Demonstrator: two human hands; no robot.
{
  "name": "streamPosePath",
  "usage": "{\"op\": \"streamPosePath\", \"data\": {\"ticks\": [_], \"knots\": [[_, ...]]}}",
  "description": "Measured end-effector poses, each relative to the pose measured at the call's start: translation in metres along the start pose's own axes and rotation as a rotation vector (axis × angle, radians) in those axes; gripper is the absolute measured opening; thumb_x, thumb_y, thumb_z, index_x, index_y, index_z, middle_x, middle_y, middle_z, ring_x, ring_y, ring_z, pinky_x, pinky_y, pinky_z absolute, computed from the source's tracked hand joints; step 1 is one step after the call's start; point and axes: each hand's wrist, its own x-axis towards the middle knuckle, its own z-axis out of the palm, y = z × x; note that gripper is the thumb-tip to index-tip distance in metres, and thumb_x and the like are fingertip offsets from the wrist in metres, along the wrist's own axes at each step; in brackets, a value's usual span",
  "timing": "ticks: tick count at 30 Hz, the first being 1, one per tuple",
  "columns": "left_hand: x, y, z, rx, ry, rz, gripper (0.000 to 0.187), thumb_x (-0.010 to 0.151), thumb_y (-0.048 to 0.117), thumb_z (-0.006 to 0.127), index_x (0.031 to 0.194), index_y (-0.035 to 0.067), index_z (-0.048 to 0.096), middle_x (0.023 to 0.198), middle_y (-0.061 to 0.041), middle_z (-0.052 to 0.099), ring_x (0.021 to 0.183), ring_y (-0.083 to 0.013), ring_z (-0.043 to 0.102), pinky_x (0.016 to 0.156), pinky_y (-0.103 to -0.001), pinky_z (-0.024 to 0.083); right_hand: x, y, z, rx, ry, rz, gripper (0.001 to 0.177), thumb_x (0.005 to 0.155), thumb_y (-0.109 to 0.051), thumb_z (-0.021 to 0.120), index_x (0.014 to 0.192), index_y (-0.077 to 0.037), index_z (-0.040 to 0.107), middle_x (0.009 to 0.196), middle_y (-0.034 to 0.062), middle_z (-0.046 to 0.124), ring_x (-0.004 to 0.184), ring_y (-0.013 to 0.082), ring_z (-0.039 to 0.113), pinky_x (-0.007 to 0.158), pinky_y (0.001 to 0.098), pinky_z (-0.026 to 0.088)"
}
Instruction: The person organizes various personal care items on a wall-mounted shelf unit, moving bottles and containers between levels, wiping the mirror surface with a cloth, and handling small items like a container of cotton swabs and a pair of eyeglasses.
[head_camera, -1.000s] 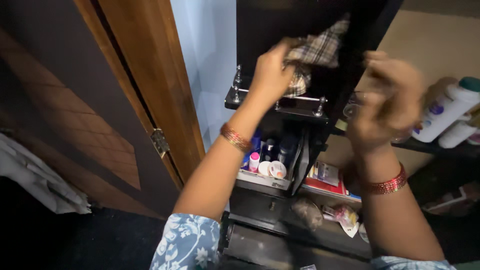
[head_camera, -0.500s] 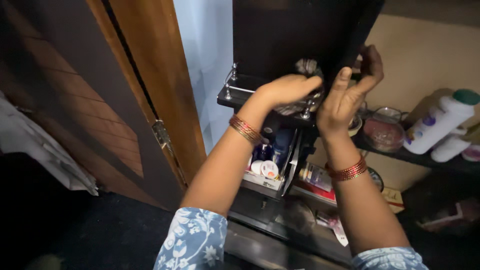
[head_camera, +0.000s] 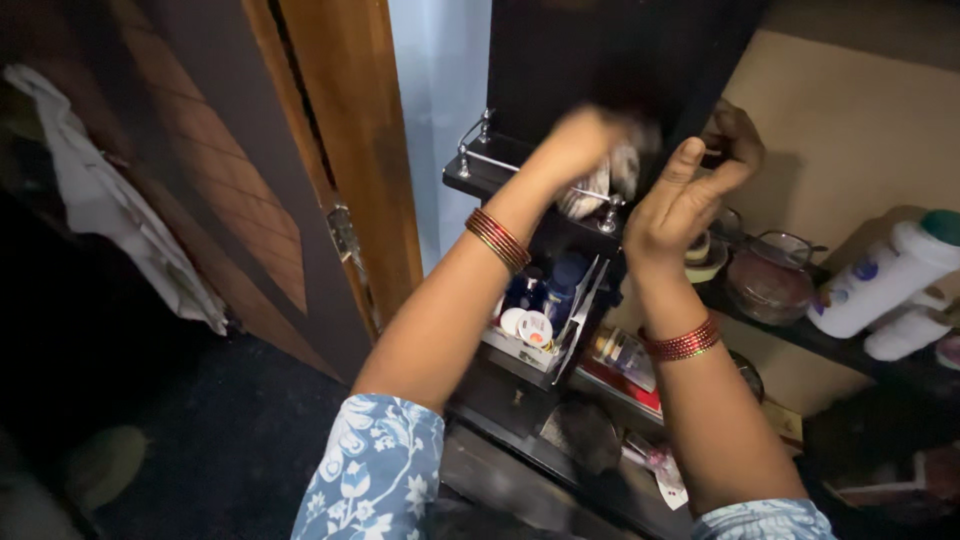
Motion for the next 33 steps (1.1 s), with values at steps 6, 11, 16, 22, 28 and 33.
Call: {"op": "streamPosePath", "data": {"ticks": [6,11,16,22,28,33], "knots": [[-0.059,0.054,-0.066,0.729,0.857,0.426,0.046,0.104,0.046,0.051,0.091,0.011,0.079,0.085,-0.014,0.072,0.079,-0.0322,0.071,0.068,-0.044,0.054,-0.001,0.002,0.000,-0.015,-0.012,-0.058,0.039,0.124,-0.032,0.042,0.148,-0.002,0.034,0.146,0.0136,0.043,0.135,0.0223,0.046,0.120,0.0342,0.040],[-0.094,0.078,-0.043,0.900,0.028,-0.082,0.084,0.075,0.091,0.039,0.074,0.017,0.080,0.075,-0.011,0.074,0.078,-0.0305,0.071,0.065,-0.044,0.057,0.000,0.004,0.001,0.051,-0.012,-0.031,0.041,0.123,-0.032,0.043,0.151,-0.002,0.035,0.141,0.0130,0.044,0.124,0.0191,0.049,0.109,0.0328,0.043],[-0.087,0.092,-0.040,0.836,-0.164,-0.135,0.080,0.071,0.089,0.050,0.067,0.014,0.077,0.065,-0.007,0.073,0.065,-0.0240,0.073,0.063,-0.037,0.057,-0.001,-0.002,-0.001,-0.008,-0.029,-0.053,0.040,0.124,-0.033,0.041,0.148,-0.001,0.036,0.143,0.0138,0.045,0.130,0.0211,0.049,0.116,0.0348,0.043],[-0.057,0.047,-0.047,0.647,-0.193,-0.125,0.066,0.081,0.070,0.062,0.069,0.008,0.078,0.061,-0.011,0.070,0.059,-0.0250,0.069,0.060,-0.036,0.054,0.003,-0.004,0.001,-0.004,-0.025,-0.081,0.038,0.122,-0.035,0.040,0.143,-0.002,0.038,0.145,0.0141,0.046,0.132,0.0224,0.050,0.113,0.0350,0.046],[-0.038,0.020,-0.080,0.417,0.579,0.053,0.028,0.092,0.031,0.070,0.090,0.005,0.079,0.078,-0.018,0.073,0.069,-0.0320,0.072,0.066,-0.040,0.055,0.002,-0.005,0.001,-0.031,-0.018,-0.075,0.038,0.122,-0.034,0.040,0.142,-0.002,0.037,0.146,0.0154,0.044,0.131,0.0227,0.049,0.110,0.0358,0.048],[-0.068,0.043,-0.067,0.894,0.386,0.179,0.041,0.065,0.017,0.082,0.105,0.005,0.080,0.092,-0.018,0.075,0.084,-0.0357,0.072,0.072,-0.041,0.056,0.003,-0.007,-0.001,-0.109,-0.026,-0.117,0.036,0.124,-0.031,0.040,0.144,-0.002,0.037,0.142,0.0146,0.046,0.131,0.0246,0.049,0.113,0.0374,0.045]]}}
